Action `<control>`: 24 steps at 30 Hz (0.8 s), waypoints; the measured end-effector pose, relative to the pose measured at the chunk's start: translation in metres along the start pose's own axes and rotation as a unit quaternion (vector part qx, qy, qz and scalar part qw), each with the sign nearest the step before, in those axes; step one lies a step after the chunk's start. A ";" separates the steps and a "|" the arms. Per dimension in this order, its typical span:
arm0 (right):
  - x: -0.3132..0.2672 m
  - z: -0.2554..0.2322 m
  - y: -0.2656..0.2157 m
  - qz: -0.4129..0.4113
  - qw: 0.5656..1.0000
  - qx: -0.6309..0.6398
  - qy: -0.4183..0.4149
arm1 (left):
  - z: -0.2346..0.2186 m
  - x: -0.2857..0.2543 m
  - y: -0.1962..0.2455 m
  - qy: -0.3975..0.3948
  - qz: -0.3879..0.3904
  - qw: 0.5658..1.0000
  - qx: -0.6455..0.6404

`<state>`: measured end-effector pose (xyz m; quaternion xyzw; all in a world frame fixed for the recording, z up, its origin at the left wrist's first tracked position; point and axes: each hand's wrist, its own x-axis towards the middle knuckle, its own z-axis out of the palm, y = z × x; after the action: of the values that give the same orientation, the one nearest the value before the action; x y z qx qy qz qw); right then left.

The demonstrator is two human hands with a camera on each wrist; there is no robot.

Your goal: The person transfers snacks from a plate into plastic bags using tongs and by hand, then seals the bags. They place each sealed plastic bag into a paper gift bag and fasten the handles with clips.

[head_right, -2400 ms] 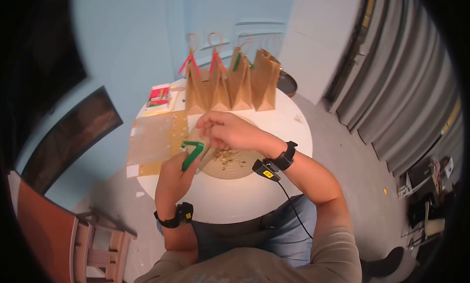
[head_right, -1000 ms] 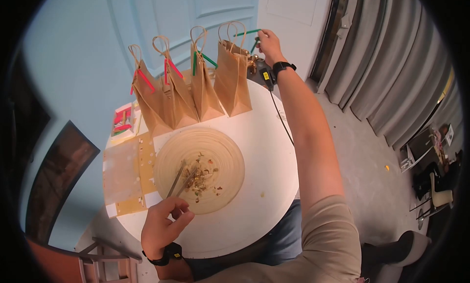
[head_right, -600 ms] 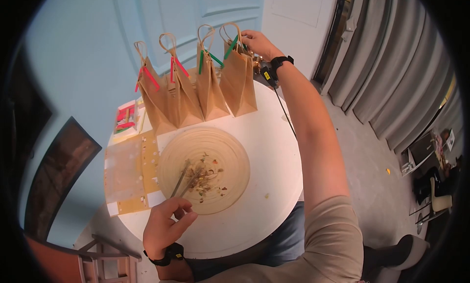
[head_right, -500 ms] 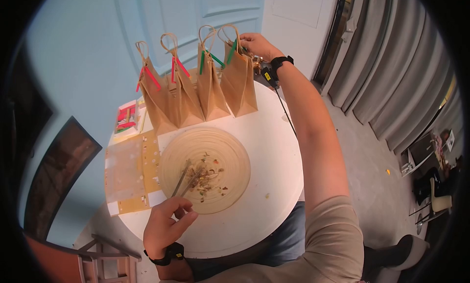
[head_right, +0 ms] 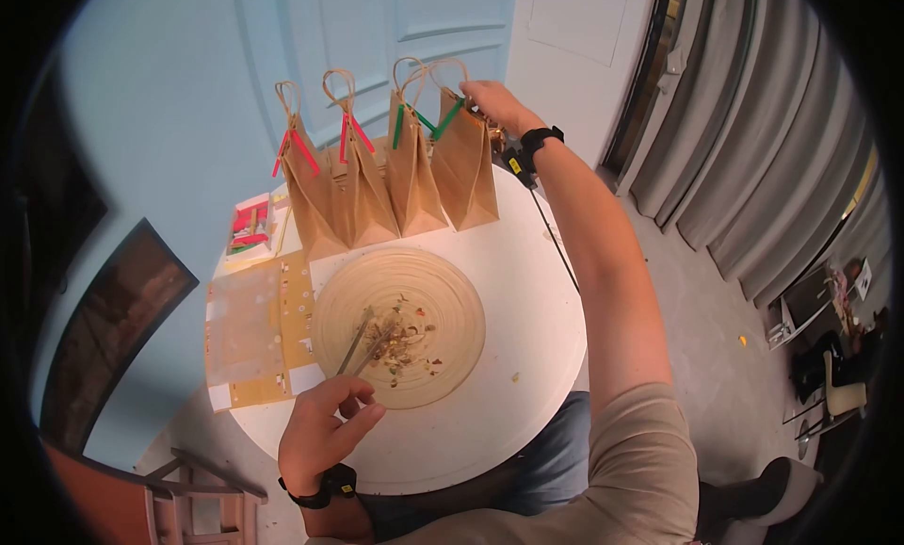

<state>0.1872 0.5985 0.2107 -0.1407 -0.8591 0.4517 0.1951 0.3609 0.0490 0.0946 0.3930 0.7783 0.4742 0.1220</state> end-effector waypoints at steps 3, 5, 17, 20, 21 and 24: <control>-0.001 0.013 -0.001 -0.028 0.991 -0.104 0.074 | 0.001 -0.001 -0.002 -0.001 0.000 1.000 -0.004; -0.002 0.022 -0.004 0.010 0.954 -0.268 0.137 | 0.001 -0.001 -0.003 -0.002 0.000 1.000 -0.007; 0.025 0.019 -0.019 0.005 0.935 -0.330 0.126 | 0.003 -0.002 -0.009 0.001 -0.002 1.000 -0.016; 0.033 0.018 -0.020 0.016 0.946 -0.307 0.104 | 0.004 -0.003 -0.010 -0.009 0.003 1.000 -0.008; 0.035 0.020 -0.020 0.016 0.946 -0.306 0.104 | 0.005 -0.003 -0.011 -0.010 0.010 1.000 -0.005; 0.039 0.025 -0.016 0.029 0.941 -0.318 0.107 | 0.006 -0.003 -0.010 -0.015 0.022 1.000 0.006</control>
<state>0.1397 0.5879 0.2191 -0.2677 -0.9277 0.1422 0.2179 0.3615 0.0485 0.0825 0.4178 0.7706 0.4659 0.1208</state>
